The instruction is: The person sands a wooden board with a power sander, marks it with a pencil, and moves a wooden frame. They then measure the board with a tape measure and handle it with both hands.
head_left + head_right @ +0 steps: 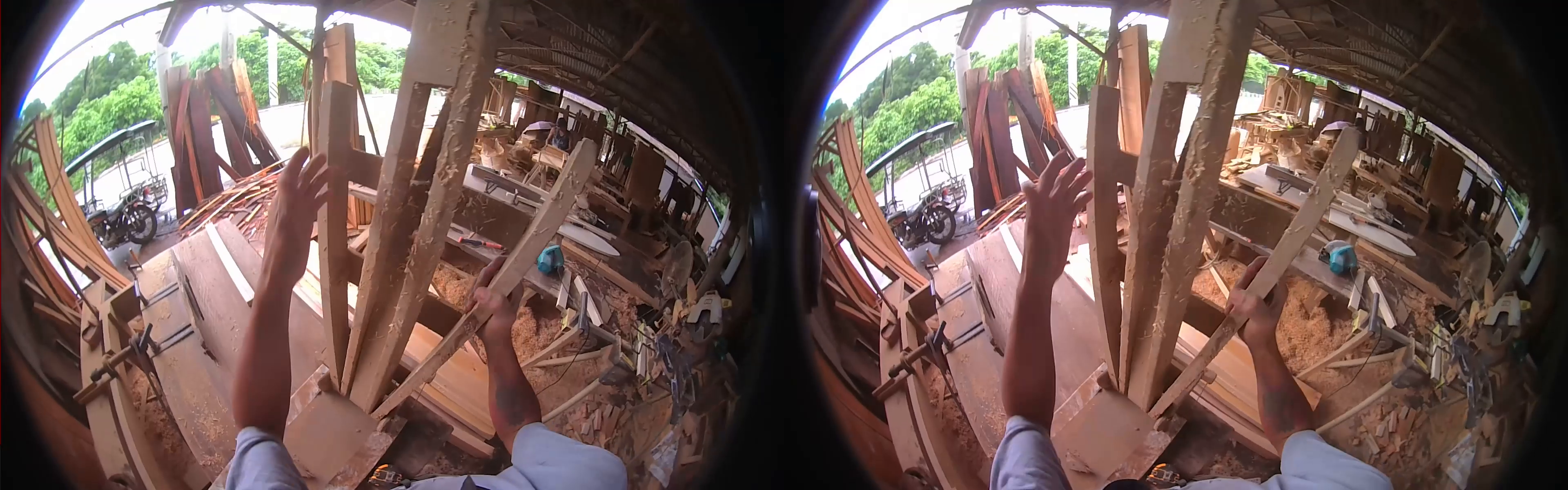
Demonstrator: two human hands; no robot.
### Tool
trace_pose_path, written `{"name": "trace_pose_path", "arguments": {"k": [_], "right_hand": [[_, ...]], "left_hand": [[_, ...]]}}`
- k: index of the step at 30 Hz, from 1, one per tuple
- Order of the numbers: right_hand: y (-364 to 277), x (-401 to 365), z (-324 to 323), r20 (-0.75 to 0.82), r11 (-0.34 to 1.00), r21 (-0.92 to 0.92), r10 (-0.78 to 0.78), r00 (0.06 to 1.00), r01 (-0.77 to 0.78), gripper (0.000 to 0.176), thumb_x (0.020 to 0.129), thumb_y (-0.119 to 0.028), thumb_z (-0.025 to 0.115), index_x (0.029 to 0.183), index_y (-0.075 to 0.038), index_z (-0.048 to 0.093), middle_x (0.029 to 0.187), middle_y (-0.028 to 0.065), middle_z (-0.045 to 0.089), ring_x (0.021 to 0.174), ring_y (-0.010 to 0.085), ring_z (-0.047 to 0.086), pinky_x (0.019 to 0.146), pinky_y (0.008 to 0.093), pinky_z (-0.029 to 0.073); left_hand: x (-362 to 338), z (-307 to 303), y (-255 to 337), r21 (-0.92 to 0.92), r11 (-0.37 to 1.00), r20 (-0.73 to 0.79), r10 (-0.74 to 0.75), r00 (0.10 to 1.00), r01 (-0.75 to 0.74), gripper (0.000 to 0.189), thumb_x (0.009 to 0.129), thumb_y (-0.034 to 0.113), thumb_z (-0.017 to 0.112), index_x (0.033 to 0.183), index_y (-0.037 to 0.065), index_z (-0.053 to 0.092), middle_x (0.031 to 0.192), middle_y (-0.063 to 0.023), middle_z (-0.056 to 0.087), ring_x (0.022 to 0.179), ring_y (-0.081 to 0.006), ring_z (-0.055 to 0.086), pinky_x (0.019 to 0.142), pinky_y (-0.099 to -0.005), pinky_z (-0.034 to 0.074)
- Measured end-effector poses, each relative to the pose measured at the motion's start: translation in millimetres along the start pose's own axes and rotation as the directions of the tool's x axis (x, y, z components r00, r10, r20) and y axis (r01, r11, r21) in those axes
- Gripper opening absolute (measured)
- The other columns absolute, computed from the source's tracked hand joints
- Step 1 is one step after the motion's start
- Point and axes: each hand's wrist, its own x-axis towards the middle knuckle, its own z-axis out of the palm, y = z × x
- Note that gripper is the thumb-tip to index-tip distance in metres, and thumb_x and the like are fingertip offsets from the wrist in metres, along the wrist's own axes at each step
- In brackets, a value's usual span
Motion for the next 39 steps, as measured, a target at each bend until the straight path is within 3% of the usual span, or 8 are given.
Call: {"name": "trace_pose_path", "arguments": {"k": [2,3,10,14,22,25,35,39], "right_hand": [[-9,-14,7,0.034,1.0,0.03,0.006,0.999,-0.007,0.042,0.066,-0.009,0.07,0.102,-0.002,0.049,0.076,0.0045,0.054,0.053,0.0112,0.054,0.046,0.0251,0.047],[-12,-19,6,0.047,1.0,-0.013,-0.018,0.999,0.019,0.039,0.066,-0.01,0.072,0.097,-0.002,0.05,0.071,0.0032,0.054,0.053,0.0101,0.053,0.047,0.0237,0.045],[-15,-25,2,0.09,0.994,0.09,-0.069,0.994,0.061,0.044,0.067,-0.005,0.071,0.103,0.0,0.047,0.069,0.0052,0.052,0.054,0.0121,0.052,0.046,0.0259,0.048],[-8,-19,1,0.151,0.993,0.107,-0.065,0.986,0.049,0.049,0.066,-0.005,0.07,0.109,-0.001,0.047,0.075,0.0066,0.052,0.056,0.0124,0.053,0.046,0.0268,0.051],[-18,-28,20,0.186,0.995,0.091,-0.063,0.981,0.046,0.051,0.067,-0.005,0.071,0.111,-0.002,0.046,0.072,0.0049,0.051,0.054,0.012,0.051,0.048,0.0258,0.05],[-26,-32,21,0.306,0.995,0.058,-0.095,0.947,0.081,0.049,0.071,-0.014,0.072,0.109,-0.005,0.042,0.071,0.0066,0.047,0.056,0.0155,0.051,0.049,0.0275,0.05],[-32,-46,33,0.172,0.994,-0.032,-0.095,0.98,0.103,0.046,0.066,-0.01,0.075,0.103,-0.002,0.049,0.072,0.0028,0.053,0.06,0.01,0.052,0.053,0.0242,0.045],[-25,-58,40,0.18,0.991,-0.071,-0.102,0.978,0.117,0.051,0.064,-0.011,0.079,0.104,-0.001,0.051,0.075,0.0006,0.053,0.063,0.007,0.049,0.053,0.022,0.039]], "left_hand": [[91,34,11,-0.242,0.894,0.311,-0.298,0.903,0.378,0.093,0.092,0.075,0.023,0.148,0.002,0.032,0.137,-0.016,0.051,0.114,-0.0244,0.054,0.102,-0.0395,0.04],[120,47,2,-0.03,0.96,0.519,-0.222,0.825,0.277,0.087,0.093,0.07,0.039,0.146,0.002,0.035,0.136,-0.0213,0.049,0.115,-0.0249,0.055,0.105,-0.0402,0.038],[108,107,40,-0.18,0.974,0.203,-0.099,0.974,0.136,0.079,0.09,0.068,0.048,0.137,0.004,0.046,0.12,-0.0161,0.058,0.1,-0.0191,0.059,0.096,-0.0364,0.044],[102,91,58,-0.21,0.94,0.337,-0.186,0.923,0.267,0.087,0.084,0.067,0.057,0.142,0.004,0.043,0.121,-0.0144,0.058,0.11,-0.0231,0.056,0.093,-0.0394,0.045],[91,71,78,-0.227,0.969,0.283,-0.029,0.959,0.097,0.082,0.083,0.065,0.059,0.139,0.007,0.047,0.122,-0.0136,0.059,0.108,-0.0224,0.058,0.09,-0.0385,0.047],[78,68,92,-0.2,0.98,0.223,0.025,0.975,0.02,0.074,0.09,0.063,0.05,0.133,0.003,0.049,0.111,-0.0131,0.06,0.098,-0.0219,0.061,0.087,-0.0362,0.051],[78,69,125,-0.257,0.965,0.283,0.123,0.951,-0.048,0.074,0.09,0.063,0.052,0.135,0.005,0.048,0.118,-0.0157,0.06,0.104,-0.025,0.062,0.092,-0.0391,0.051],[82,52,131,-0.397,0.918,0.469,0.202,0.86,0.001,0.074,0.09,0.062,0.052,0.136,0.005,0.048,0.121,-0.0167,0.059,0.107,-0.0263,0.062,0.094,-0.0402,0.051]]}}
